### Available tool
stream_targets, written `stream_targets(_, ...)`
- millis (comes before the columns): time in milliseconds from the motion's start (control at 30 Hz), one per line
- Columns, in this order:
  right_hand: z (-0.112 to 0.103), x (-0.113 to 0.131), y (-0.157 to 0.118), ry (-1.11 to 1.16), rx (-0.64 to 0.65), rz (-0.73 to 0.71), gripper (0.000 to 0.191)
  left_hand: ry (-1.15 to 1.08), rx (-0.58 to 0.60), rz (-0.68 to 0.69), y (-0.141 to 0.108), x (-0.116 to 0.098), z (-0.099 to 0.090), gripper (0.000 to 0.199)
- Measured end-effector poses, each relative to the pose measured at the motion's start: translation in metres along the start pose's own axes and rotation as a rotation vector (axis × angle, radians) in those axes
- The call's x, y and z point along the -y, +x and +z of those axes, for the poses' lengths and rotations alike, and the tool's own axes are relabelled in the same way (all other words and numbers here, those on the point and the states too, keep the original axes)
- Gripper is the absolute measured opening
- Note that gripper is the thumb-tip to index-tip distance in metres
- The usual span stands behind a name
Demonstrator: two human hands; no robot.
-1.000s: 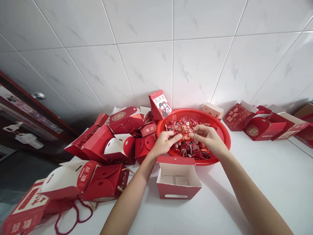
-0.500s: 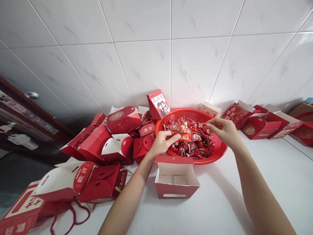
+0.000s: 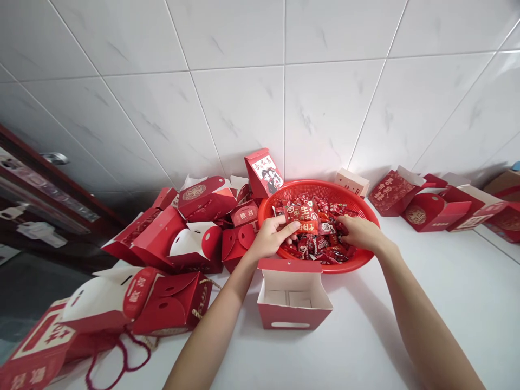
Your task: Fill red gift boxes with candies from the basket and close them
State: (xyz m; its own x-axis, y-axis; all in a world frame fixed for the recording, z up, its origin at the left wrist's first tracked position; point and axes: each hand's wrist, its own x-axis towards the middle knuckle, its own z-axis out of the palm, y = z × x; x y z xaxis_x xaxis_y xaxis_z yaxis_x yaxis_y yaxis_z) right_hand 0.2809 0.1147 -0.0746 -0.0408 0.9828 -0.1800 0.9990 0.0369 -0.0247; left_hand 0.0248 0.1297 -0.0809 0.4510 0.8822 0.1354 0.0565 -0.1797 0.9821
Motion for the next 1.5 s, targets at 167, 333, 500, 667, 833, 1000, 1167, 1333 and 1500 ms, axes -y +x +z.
stream_targets(167, -0.001, -0.002, 0.001, 0.001, 0.019, 0.004, 0.041, 0.004, -0.002, -0.003, 0.000, -0.001, 0.000, 0.054)
stream_targets(333, -0.001, 0.000, -0.001, 0.063, 0.003, -0.049, 0.042, -0.004, -0.011, 0.000, -0.001, -0.003, 0.001, 0.057)
stream_targets(500, -0.002, -0.003, 0.000, 0.198, -0.079, -0.047, 0.024, -0.005, -0.013, 0.005, 0.000, -0.003, 0.001, 0.056)
stream_targets(667, -0.006, -0.013, -0.001, 0.435, -0.274, 0.050, 0.031, 0.010, -0.011, 0.008, 0.000, -0.001, 0.000, 0.052)
stream_targets(833, -0.008, -0.013, -0.005, 1.098, -0.425, -0.074, 0.027, 0.013, -0.010, 0.020, 0.000, -0.001, -0.001, 0.051)
stream_targets(1000, -0.011, -0.001, -0.008, 1.273, -0.337, -0.162, 0.044, 0.013, -0.015, 0.012, 0.000, -0.001, 0.000, 0.050)
stream_targets(1167, -0.009, 0.007, -0.008, 1.193, -0.313, -0.229, 0.034, -0.009, -0.027, 0.010, 0.000, 0.000, 0.000, 0.054)
stream_targets(1333, -0.009, 0.013, -0.010, 0.846, -0.387, -0.258, 0.025, -0.011, -0.024, 0.009, 0.000, -0.001, 0.000, 0.055)
stream_targets(1500, -0.013, 0.017, -0.015, 0.730, -0.087, -0.484, 0.024, -0.017, -0.016, 0.013, 0.000, -0.002, 0.000, 0.055)
